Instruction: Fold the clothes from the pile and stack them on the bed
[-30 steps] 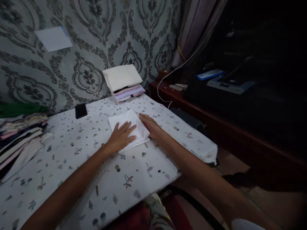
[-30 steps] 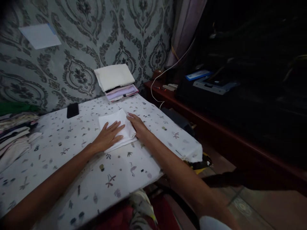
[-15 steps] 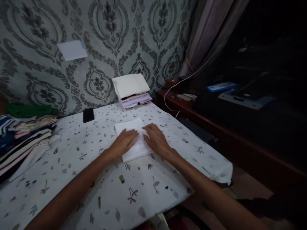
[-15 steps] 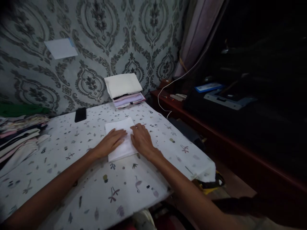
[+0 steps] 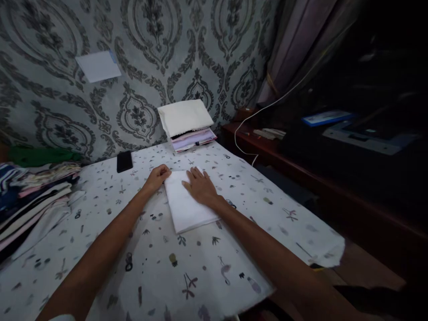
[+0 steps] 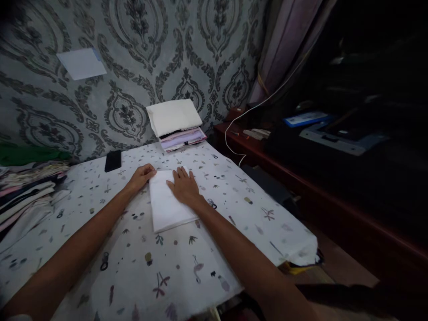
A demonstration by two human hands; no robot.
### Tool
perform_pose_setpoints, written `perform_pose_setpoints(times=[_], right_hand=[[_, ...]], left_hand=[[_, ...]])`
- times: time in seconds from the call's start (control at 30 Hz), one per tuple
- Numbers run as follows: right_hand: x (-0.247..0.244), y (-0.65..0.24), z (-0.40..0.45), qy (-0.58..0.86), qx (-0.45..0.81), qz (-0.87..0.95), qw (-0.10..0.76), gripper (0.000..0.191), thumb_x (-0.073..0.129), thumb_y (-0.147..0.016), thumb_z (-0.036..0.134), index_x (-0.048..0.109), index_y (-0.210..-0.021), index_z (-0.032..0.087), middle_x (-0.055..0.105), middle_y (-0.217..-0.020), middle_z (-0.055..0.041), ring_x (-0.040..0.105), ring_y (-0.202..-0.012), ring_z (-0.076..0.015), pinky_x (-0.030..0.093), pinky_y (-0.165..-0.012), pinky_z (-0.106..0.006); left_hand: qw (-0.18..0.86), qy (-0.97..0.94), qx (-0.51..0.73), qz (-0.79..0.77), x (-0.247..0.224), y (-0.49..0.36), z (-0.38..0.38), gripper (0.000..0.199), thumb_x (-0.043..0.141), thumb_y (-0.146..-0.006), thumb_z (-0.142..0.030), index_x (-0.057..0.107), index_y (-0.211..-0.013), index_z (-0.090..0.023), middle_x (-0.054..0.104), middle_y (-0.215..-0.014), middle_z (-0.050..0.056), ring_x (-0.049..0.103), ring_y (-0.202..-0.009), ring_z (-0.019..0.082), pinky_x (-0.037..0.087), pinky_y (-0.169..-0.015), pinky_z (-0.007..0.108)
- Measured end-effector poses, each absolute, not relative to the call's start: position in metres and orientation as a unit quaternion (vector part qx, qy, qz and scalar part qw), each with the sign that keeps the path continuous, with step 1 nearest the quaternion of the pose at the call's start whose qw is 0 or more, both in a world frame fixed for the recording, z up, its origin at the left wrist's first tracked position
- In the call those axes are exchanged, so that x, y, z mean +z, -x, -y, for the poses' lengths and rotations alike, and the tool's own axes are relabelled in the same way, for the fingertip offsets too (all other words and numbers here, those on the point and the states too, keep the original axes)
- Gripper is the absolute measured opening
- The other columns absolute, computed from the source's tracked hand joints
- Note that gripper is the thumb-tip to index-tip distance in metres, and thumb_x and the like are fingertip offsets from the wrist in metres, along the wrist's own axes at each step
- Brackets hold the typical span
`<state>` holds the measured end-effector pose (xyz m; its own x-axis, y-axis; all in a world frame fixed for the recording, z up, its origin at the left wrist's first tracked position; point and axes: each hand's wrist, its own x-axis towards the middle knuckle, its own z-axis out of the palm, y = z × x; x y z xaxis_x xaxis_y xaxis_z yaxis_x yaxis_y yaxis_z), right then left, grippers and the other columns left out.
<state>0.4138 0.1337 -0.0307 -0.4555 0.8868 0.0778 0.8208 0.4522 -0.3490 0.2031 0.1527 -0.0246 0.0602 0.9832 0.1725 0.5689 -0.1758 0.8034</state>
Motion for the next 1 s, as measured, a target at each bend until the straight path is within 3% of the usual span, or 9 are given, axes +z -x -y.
perform_pose_setpoints(times=[0.13, 0.33, 0.5, 0.6, 0.7, 0.8, 0.9, 1.0], right_hand=[[-0.031, -0.413, -0.135, 0.509, 0.126, 0.845, 0.108, 0.064, 0.026, -0.103, 0.048, 0.035, -0.153, 0.009, 0.026, -0.163, -0.0164, 0.016, -0.153, -0.0273, 0.013, -0.122, -0.05], [-0.035, -0.415, -0.139, 0.5, 0.123, 0.851, 0.104, 0.066, 0.022, -0.103, 0.052, 0.034, -0.154, 0.012, 0.026, -0.164, -0.0133, 0.015, -0.153, -0.0257, 0.012, -0.124, -0.047], [-0.037, -0.413, -0.14, 0.503, 0.118, 0.849, 0.106, 0.064, 0.024, -0.103, 0.053, 0.035, -0.153, 0.015, 0.027, -0.163, -0.0125, 0.016, -0.153, -0.0261, 0.014, -0.123, -0.048], [-0.038, -0.412, -0.141, 0.505, 0.115, 0.848, 0.112, 0.063, 0.025, -0.103, 0.051, 0.036, -0.153, 0.014, 0.026, -0.164, -0.0131, 0.015, -0.153, -0.0267, 0.014, -0.123, -0.049], [-0.039, -0.413, -0.142, 0.507, 0.123, 0.845, 0.116, 0.059, 0.024, -0.104, 0.043, 0.035, -0.153, 0.012, 0.026, -0.164, -0.0136, 0.015, -0.153, -0.0261, 0.014, -0.123, -0.05], [-0.038, -0.415, -0.143, 0.501, 0.146, 0.845, 0.114, 0.056, 0.025, -0.104, 0.038, 0.035, -0.153, 0.013, 0.026, -0.164, -0.0121, 0.014, -0.154, -0.0245, 0.013, -0.123, -0.049], [-0.039, -0.417, -0.143, 0.495, 0.16, 0.844, 0.133, 0.055, 0.025, -0.104, 0.039, 0.038, -0.152, 0.014, 0.028, -0.163, -0.011, 0.015, -0.153, -0.0232, 0.012, -0.124, -0.048], [-0.046, -0.42, -0.147, 0.487, 0.197, 0.83, 0.185, 0.054, 0.028, -0.103, 0.038, 0.042, -0.15, 0.015, 0.033, -0.161, -0.0104, 0.02, -0.152, -0.0226, 0.013, -0.124, -0.047]], left_hand=[[0.289, -0.685, 0.369, -0.557, -0.026, -0.201, -0.153, 0.023, 0.049, -0.085, -0.042, 0.046, -0.076, -0.021, 0.041, -0.06, -0.006, 0.039, -0.055, 0.013, 0.033, -0.055, 0.024], [0.039, -0.788, 0.213, -0.577, -0.025, -0.188, -0.147, 0.023, 0.046, -0.094, -0.037, 0.056, -0.081, -0.021, 0.057, -0.072, 0.002, 0.053, -0.079, 0.022, 0.04, -0.082, 0.037], [-0.035, -0.755, 0.179, -0.629, -0.01, -0.187, -0.129, 0.023, 0.043, -0.097, -0.032, 0.06, -0.104, -0.018, 0.066, -0.099, 0.011, 0.054, -0.099, 0.029, 0.042, -0.091, 0.047], [-0.064, -0.788, 0.209, -0.576, -0.002, -0.207, -0.103, 0.029, 0.038, -0.101, -0.031, 0.056, -0.119, -0.016, 0.063, -0.119, 0.014, 0.052, -0.116, 0.028, 0.04, -0.102, 0.048], [-0.038, -0.871, 0.172, -0.458, -0.007, -0.237, -0.066, 0.049, 0.033, -0.103, -0.044, 0.046, -0.137, -0.01, 0.048, -0.148, 0.019, 0.035, -0.143, 0.029, 0.025, -0.119, 0.049], [0.024, -0.921, 0.087, -0.378, -0.02, -0.255, -0.028, 0.068, 0.03, -0.102, -0.054, 0.025, -0.154, -0.01, 0.025, -0.163, 0.019, 0.015, -0.154, 0.028, 0.012, -0.124, 0.05], [0.096, -0.939, 0.033, -0.329, -0.024, -0.254, 0.0, 0.066, 0.03, -0.103, -0.052, 0.02, -0.158, -0.017, 0.02, -0.165, 0.014, 0.012, -0.154, 0.024, 0.007, -0.126, 0.048], [0.196, -0.93, 0.037, -0.308, -0.014, -0.248, 0.016, 0.066, 0.039, -0.1, -0.055, 0.028, -0.156, -0.021, 0.024, -0.164, 0.012, 0.019, -0.153, 0.026, 0.009, -0.126, 0.049]])
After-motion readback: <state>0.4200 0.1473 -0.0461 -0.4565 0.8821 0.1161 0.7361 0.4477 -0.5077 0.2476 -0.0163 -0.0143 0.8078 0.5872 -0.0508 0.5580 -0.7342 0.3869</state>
